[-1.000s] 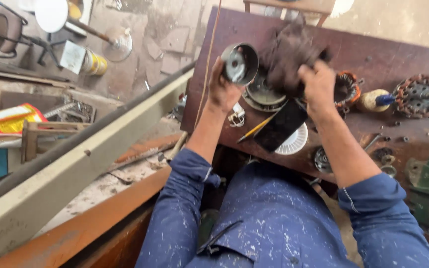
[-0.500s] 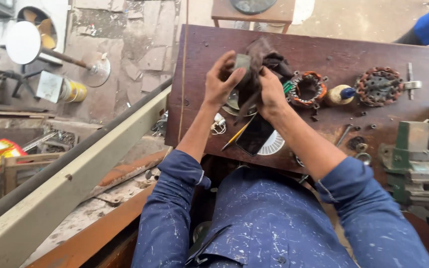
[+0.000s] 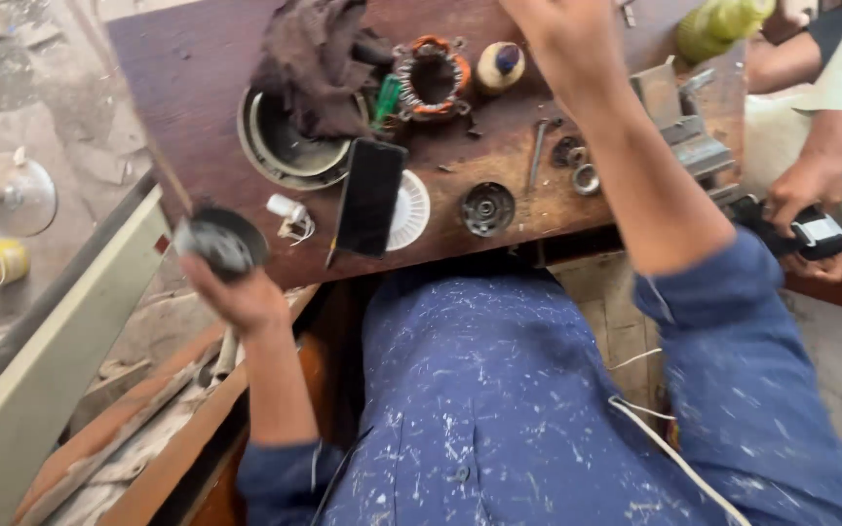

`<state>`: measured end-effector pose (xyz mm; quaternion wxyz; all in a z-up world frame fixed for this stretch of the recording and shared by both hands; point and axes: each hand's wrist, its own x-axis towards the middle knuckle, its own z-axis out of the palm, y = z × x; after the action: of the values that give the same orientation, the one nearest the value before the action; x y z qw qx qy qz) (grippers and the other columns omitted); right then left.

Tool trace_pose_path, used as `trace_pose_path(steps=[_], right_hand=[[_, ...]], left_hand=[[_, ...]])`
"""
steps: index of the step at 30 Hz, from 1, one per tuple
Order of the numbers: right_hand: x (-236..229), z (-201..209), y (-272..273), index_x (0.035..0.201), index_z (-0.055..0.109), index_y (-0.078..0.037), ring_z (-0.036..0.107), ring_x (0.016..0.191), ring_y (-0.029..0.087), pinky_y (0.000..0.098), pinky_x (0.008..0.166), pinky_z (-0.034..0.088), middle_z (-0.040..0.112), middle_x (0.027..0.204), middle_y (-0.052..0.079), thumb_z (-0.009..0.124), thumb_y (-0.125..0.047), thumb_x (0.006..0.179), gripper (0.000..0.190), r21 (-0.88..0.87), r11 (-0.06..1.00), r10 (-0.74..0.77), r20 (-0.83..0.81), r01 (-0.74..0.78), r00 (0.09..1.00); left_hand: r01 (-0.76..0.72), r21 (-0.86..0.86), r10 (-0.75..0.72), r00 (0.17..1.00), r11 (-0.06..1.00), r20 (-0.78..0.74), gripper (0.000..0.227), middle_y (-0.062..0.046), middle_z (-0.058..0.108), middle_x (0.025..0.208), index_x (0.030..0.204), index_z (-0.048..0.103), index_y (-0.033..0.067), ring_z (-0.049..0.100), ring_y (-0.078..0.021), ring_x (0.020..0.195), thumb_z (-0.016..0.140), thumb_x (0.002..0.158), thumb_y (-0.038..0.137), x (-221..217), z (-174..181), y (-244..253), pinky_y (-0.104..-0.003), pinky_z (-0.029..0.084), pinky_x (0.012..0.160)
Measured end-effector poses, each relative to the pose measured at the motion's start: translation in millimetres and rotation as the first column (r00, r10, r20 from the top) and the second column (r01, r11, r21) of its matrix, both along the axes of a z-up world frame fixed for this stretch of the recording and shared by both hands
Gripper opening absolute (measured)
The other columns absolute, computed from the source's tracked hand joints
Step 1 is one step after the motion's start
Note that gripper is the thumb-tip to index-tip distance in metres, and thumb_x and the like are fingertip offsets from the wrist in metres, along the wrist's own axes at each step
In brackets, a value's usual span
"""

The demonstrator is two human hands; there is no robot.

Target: The person cleans a cylindrical metal part with a cloth, applies lubricant from a bottle, and assembles small metal components into the cylinder. The person repeatedly handles and inspects the parts on a cluttered workbench.

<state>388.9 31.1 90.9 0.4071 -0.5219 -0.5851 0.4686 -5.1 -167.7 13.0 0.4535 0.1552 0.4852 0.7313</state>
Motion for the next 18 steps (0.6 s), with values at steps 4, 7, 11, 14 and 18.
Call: trace_pose_path(steps=[4, 7, 11, 14, 18], right_hand=[[83.0, -37.4, -84.4, 0.109, 0.071, 0.0, 0.071, 0.091, 0.031, 0.0427, 0.08, 0.056, 0.073, 0.101, 0.016, 0.074, -0.019, 0.099, 0.021, 0.165, 0.986, -0.107, 0.648, -0.001, 0.754], [115.9, -92.1, -131.4, 0.116, 0.072, -0.006, 0.065, 0.101, 0.04, 0.0492, 0.086, 0.052, 0.067, 0.105, 0.017, 0.076, -0.02, 0.093, 0.028, 0.077, 0.997, -0.077, 0.837, 0.023, 0.541], [137.7, -143.5, -157.1, 0.124, 0.07, -0.006, 0.063, 0.105, 0.04, 0.0483, 0.089, 0.051, 0.065, 0.114, 0.016, 0.079, -0.019, 0.091, 0.037, 0.072, 0.993, -0.114, 0.805, 0.096, 0.582], [145.7, -162.0, -154.4, 0.122, 0.07, -0.005, 0.063, 0.104, 0.04, 0.0481, 0.089, 0.052, 0.064, 0.114, 0.017, 0.08, -0.016, 0.09, 0.035, 0.114, 0.988, -0.156, 0.76, 0.107, 0.631], [147.1, -151.5, -151.0, 0.109, 0.073, -0.005, 0.066, 0.099, 0.037, 0.0464, 0.086, 0.053, 0.068, 0.105, 0.016, 0.081, -0.014, 0.09, 0.022, 0.154, 0.982, -0.186, 0.733, 0.107, 0.654]], left_hand=[[0.463, 0.313, -0.549, 0.778, 0.83, 0.304, 0.083, -0.025, 0.069, 0.114, 0.14, 0.057, -0.0066, 0.071, -0.0292, 0.086, 0.065, 0.101, 0.066, 51.7, 33.2, -31.5, -0.034, 0.06, 0.065], [0.634, 0.348, -0.634, 0.299, 0.691, 0.714, 0.1, -0.029, 0.069, 0.115, 0.141, 0.054, -0.01, 0.073, -0.032, 0.083, 0.059, 0.089, 0.075, 110.8, 36.3, -28.1, -0.034, 0.06, 0.06], [0.795, 0.179, -0.611, 0.279, 0.58, 0.741, 0.097, -0.022, 0.069, 0.11, 0.142, 0.056, -0.0051, 0.071, -0.0268, 0.076, 0.049, 0.094, 0.079, 179.4, 26.7, -25.5, -0.032, 0.055, 0.058], [0.8, 0.151, -0.553, 0.251, 0.58, 0.795, 0.095, -0.019, 0.069, 0.108, 0.139, 0.057, -0.001, 0.07, -0.024, 0.075, 0.045, 0.093, 0.08, 214.2, 16.1, -24.2, -0.031, 0.053, 0.057], [0.823, 0.119, -0.562, 0.265, 0.555, 0.783, 0.087, -0.016, 0.071, 0.109, 0.137, 0.06, 0.0049, 0.068, -0.023, 0.077, 0.043, 0.093, 0.078, 242.8, 4.6, -15.0, -0.031, 0.052, 0.058]])
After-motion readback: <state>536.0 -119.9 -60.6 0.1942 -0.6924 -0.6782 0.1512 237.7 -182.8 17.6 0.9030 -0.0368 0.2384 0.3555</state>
